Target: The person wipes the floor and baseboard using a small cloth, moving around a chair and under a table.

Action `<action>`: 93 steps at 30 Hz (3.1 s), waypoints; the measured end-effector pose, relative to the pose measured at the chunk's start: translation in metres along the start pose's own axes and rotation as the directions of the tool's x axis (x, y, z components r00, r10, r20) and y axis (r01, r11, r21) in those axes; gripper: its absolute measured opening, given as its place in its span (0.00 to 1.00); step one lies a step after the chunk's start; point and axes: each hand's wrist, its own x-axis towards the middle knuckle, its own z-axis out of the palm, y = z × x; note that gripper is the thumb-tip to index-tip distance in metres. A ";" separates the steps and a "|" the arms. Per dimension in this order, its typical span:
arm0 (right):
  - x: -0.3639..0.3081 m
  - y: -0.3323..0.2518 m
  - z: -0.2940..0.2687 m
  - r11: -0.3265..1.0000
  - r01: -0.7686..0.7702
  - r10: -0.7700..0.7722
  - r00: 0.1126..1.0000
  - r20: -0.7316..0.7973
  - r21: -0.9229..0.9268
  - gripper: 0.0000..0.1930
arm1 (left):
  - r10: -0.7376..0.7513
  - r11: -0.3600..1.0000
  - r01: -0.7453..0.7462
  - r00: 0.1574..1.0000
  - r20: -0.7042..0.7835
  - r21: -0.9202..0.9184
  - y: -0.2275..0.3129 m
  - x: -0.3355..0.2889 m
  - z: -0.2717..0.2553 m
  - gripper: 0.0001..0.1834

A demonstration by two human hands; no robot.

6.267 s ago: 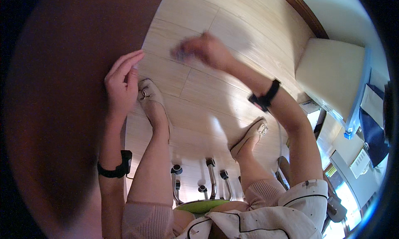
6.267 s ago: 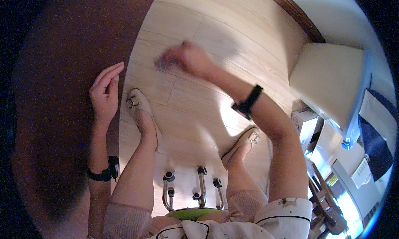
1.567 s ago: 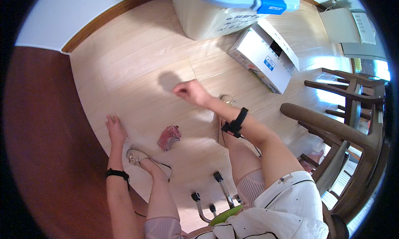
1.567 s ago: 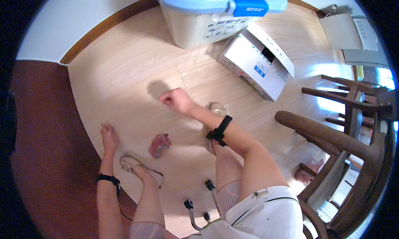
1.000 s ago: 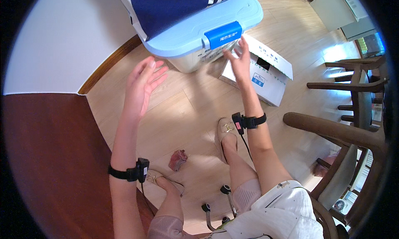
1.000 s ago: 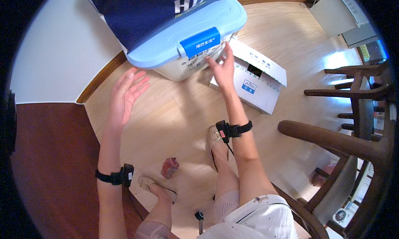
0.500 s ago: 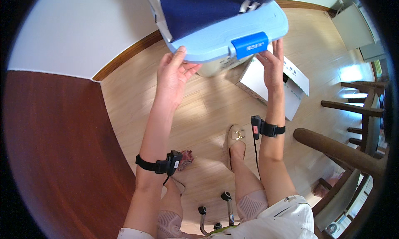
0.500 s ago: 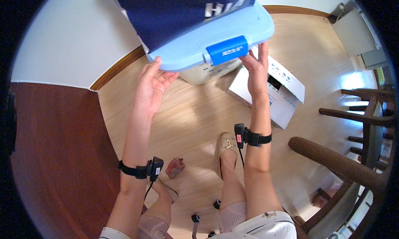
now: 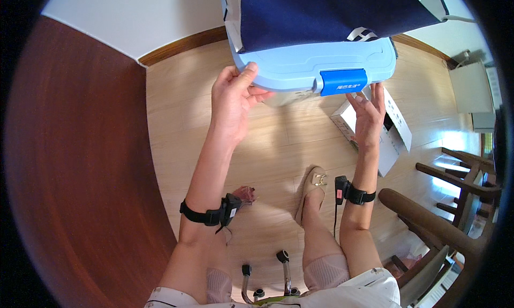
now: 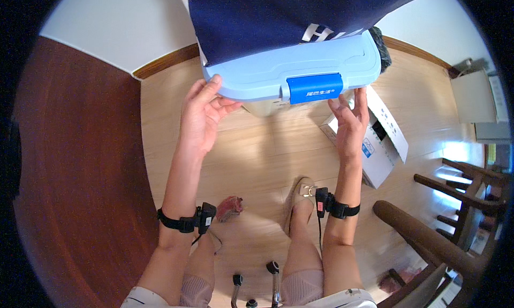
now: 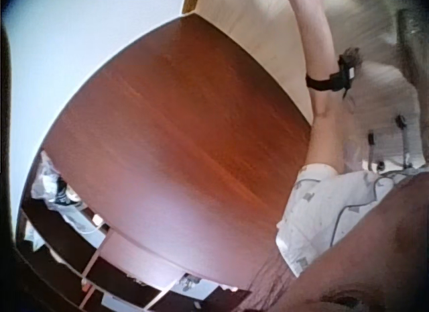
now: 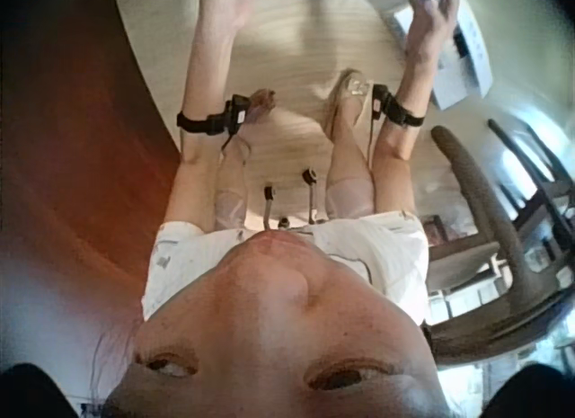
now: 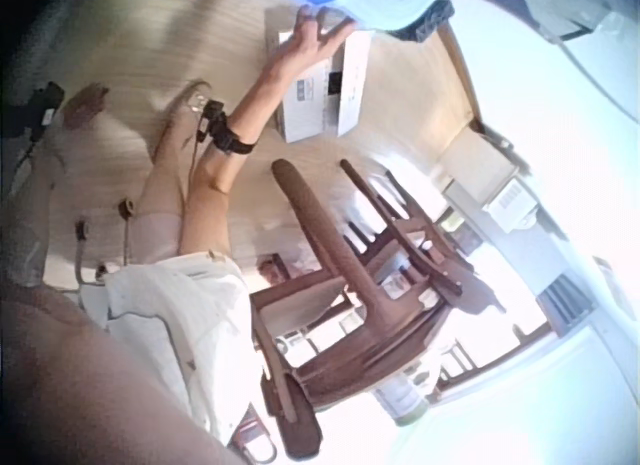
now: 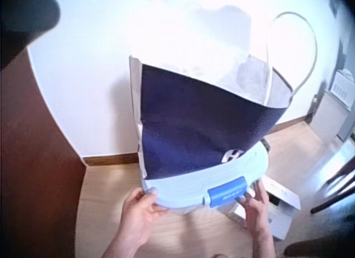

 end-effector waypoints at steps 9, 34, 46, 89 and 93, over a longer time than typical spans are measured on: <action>-0.038 0.021 0.079 0.988 -0.145 0.154 0.961 0.232 -0.055 0.46 | 0.178 0.981 -0.190 0.967 -0.183 -0.048 0.039 -0.001 -0.125 0.16; -0.097 0.087 0.221 0.977 -0.135 0.206 0.771 0.603 -0.163 0.56 | 0.434 0.896 -0.399 0.690 -0.580 0.197 0.116 -0.033 -0.276 0.22; -0.137 0.112 0.294 0.952 0.101 0.130 0.723 0.678 -0.290 0.52 | 0.458 0.866 -0.470 0.603 -0.653 0.174 0.143 -0.053 -0.350 0.21; -0.107 0.070 -0.342 0.827 -0.542 0.500 0.582 -0.642 0.152 0.32 | -0.307 -0.473 -0.064 0.947 -0.096 0.879 -0.240 -0.019 -0.081 0.70; -0.112 0.065 -0.342 0.865 -0.466 0.477 0.648 -0.594 0.186 0.28 | -0.327 -0.466 -0.066 0.939 -0.103 0.882 -0.235 -0.018 -0.072 0.69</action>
